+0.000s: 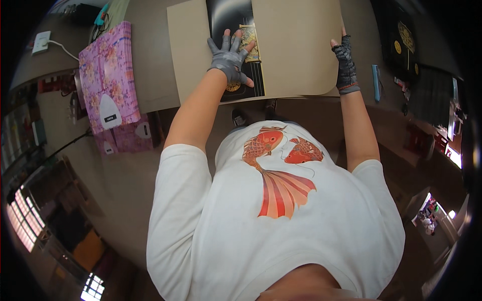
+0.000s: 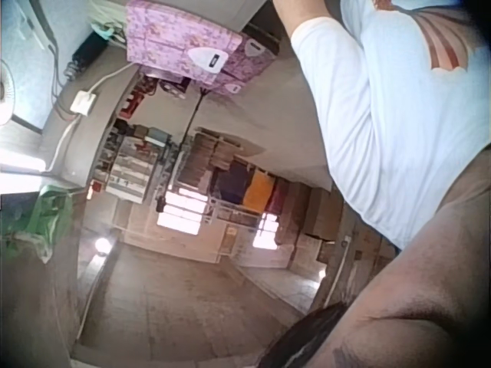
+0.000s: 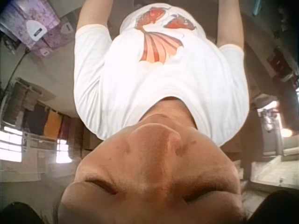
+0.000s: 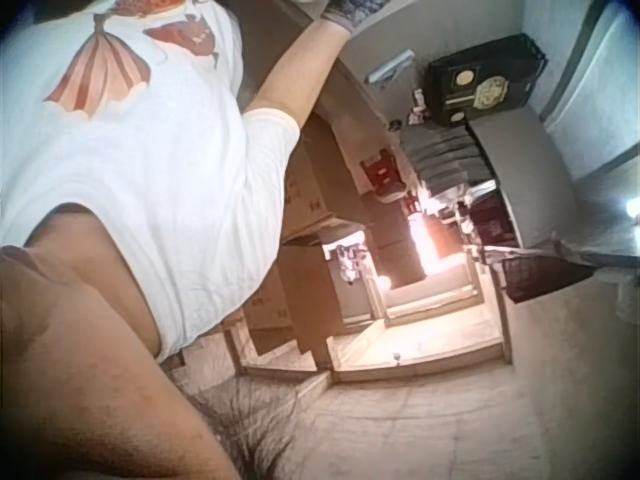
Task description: The person is manually applying decorative black and gold paper covers to large flat cardboard panels, smoothing them down with their gloved hands.
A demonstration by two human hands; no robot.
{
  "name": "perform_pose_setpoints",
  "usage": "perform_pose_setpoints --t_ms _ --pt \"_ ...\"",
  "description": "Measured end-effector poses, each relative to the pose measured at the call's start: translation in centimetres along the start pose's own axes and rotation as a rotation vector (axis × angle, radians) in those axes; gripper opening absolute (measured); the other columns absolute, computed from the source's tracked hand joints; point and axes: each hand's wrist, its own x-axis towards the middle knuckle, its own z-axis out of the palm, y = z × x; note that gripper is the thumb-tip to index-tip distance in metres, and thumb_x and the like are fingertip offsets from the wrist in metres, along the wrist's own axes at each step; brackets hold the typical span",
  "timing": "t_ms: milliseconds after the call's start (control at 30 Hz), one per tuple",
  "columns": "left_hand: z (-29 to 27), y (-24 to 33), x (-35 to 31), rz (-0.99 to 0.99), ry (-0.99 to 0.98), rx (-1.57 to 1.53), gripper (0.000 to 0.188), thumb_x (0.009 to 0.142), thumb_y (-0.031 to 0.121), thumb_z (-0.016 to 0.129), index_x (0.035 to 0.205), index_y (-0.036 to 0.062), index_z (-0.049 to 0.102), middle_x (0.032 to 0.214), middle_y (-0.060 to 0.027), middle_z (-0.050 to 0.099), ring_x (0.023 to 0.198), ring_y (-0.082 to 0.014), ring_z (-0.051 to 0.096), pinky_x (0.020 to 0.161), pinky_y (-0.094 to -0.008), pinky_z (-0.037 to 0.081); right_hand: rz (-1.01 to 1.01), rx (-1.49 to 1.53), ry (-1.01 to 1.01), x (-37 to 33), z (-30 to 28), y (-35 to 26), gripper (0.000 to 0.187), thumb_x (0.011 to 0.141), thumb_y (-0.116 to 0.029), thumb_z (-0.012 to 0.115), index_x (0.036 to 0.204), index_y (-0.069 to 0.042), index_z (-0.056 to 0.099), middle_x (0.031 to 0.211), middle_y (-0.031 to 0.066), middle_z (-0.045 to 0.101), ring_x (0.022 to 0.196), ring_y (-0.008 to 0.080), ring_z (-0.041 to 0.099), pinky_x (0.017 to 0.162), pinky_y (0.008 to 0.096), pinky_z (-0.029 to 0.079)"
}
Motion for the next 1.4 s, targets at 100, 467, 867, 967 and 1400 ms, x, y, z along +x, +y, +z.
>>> perform_pose_setpoints --t_ms 100,467,867,967,1400 --pt "0.1 0.1 0.0 -0.003 0.002 -0.001 0.133 0.046 0.081 0.073 0.156 0.0343 0.015 0.163 -0.0146 -0.002 0.148 -0.0421 -0.009 0.103 -0.0781 -0.002 -0.031 -0.011 -0.019 -0.4 -0.3 0.5 0.077 0.093 -0.029 0.063 0.155 -0.014 0.02 0.143 0.0101 0.043 0.121 0.0194 0.049 0.1 0.0319 0.043" --pt "-0.4 0.3 -0.3 0.029 -0.026 0.007 0.139 0.042 0.083 0.073 0.156 0.033 0.012 0.162 -0.0188 -0.004 0.147 -0.0447 -0.011 0.102 -0.0791 -0.003 -0.169 -0.293 -0.024 -0.4 0.9 2.1 0.087 0.09 -0.036 0.068 0.155 -0.008 0.017 0.151 0.016 0.034 0.134 0.0237 0.039 0.109 0.0353 0.035" --pt "-0.9 0.3 -0.3 0.039 -0.055 0.04 0.134 0.048 0.082 0.071 0.156 0.0268 0.015 0.162 -0.0188 -0.004 0.147 -0.0445 -0.011 0.1 -0.0806 -0.002 -0.713 -1.299 -0.184 -1.9 7.1 5.1 0.06 0.089 -0.051 0.057 0.145 -0.03 0.045 0.156 0.0182 0.029 0.142 0.0465 0.023 0.116 0.0554 0.018" --pt "-0.6 0.2 -0.3 0.028 -0.079 0.063 0.134 0.05 0.082 0.07 0.156 0.0196 0.018 0.163 -0.0184 -0.003 0.148 -0.0432 -0.011 0.1 -0.0802 -0.002 -0.408 -1.748 -0.398 -3.4 11.1 3.8 0.065 0.089 -0.062 0.048 0.147 -0.035 0.039 0.161 0.0067 0.02 0.147 0.043 0.008 0.113 0.0648 0.004" --pt "0.2 0.0 -0.1 0.024 0.017 0.029 0.143 0.047 0.081 0.072 0.157 0.0186 0.006 0.163 -0.0156 0.0 0.148 -0.0419 -0.006 0.103 -0.0779 0.0 -0.435 -1.846 -0.428 -1.3 9.5 4.9 0.07 0.087 -0.071 0.045 0.148 -0.039 0.036 0.162 0.005 0.02 0.148 0.0415 0.005 0.109 0.0702 0.005"
